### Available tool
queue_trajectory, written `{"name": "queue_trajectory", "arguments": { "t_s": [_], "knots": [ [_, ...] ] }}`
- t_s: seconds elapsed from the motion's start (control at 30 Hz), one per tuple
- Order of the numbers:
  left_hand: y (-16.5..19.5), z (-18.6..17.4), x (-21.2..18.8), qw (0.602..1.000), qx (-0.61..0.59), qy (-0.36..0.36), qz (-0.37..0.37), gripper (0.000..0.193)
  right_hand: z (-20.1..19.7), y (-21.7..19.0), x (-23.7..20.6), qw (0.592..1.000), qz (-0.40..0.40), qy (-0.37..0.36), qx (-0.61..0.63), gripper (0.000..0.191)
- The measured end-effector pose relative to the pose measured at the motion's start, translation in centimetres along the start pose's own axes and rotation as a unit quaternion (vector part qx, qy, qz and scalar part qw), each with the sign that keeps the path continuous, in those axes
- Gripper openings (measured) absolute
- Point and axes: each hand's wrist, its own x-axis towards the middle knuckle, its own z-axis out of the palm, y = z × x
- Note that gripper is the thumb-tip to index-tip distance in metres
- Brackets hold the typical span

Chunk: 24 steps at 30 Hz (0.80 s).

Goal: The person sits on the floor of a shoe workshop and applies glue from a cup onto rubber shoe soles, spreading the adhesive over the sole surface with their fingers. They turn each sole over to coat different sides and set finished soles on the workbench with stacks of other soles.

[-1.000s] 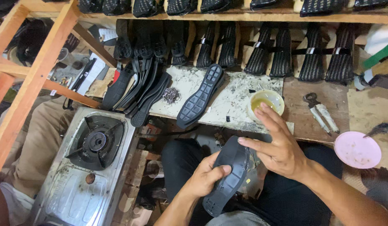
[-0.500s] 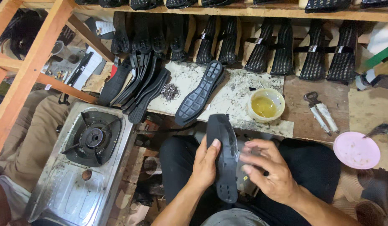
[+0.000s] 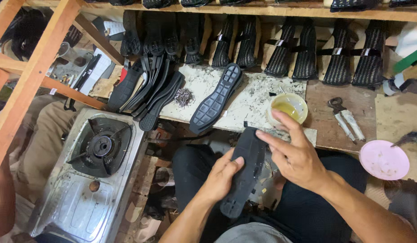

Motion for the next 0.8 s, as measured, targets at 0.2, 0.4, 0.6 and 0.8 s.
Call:
{"name": "queue_trajectory", "arguments": {
  "t_s": [0.2, 0.4, 0.6, 0.8],
  "knots": [
    [-0.2, -0.1, 0.0, 0.997, -0.030, 0.025, 0.073, 0.042, 1.6, -1.6, -1.6, 0.990, -0.078, -0.054, -0.102, 0.055],
    [-0.4, 0.1, -0.5, 0.997, -0.059, -0.043, 0.013, 0.053, 1.0, -1.2, -2.2, 0.993, -0.034, -0.008, -0.112, 0.056],
    [-0.1, -0.3, -1.4, 0.992, 0.009, -0.121, 0.021, 0.065, 0.3, -2.1, -0.8, 0.989, -0.025, -0.017, -0.147, 0.060],
    [0.5, -1.3, -2.2, 0.983, 0.063, -0.170, 0.037, 0.064, 0.1, -2.3, -0.4, 0.997, -0.029, -0.010, -0.077, 0.060]
  ]
}}
